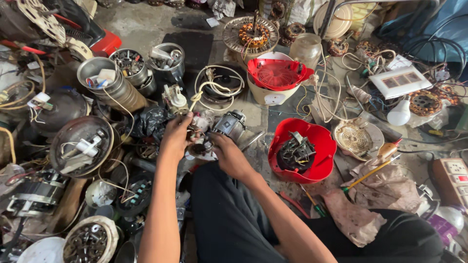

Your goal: The person disassembles a red and white kitchen appliance by hand and using a screwdriver to remove internal components. They then use pliers to work on an electrical motor before reconnecting wires by hand.

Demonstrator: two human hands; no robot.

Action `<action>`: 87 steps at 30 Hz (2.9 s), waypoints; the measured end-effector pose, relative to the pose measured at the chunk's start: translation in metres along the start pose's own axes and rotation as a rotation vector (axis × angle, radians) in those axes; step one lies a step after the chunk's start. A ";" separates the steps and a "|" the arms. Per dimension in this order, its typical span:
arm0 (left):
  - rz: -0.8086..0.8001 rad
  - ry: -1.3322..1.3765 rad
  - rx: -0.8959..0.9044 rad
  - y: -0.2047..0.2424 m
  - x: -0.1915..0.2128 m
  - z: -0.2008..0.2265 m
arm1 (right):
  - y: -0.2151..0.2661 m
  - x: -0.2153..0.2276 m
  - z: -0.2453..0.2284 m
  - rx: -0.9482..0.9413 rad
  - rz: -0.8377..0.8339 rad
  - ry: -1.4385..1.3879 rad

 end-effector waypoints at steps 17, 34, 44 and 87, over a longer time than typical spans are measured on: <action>-0.232 -0.292 -0.050 -0.001 -0.006 -0.029 | -0.007 -0.023 0.064 -0.284 0.113 -0.140; -0.309 -0.278 0.043 0.011 -0.004 0.010 | -0.017 -0.009 0.046 -0.551 0.143 -0.616; -0.218 -0.325 -0.043 0.020 -0.016 0.012 | -0.003 -0.010 0.042 -0.440 0.089 -0.489; -0.061 -0.335 -0.069 0.042 -0.005 0.013 | -0.024 0.023 0.016 -0.339 -0.129 -0.221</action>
Point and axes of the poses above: each hand's wrist, its own y-axis away from the middle knuckle, its own x-axis out of the back of the hand, z = x × y, the point moved 4 cm from there along -y, towards the middle knuckle, and after that the axes turned 8 degrees about -y, right-handed, at the moved point
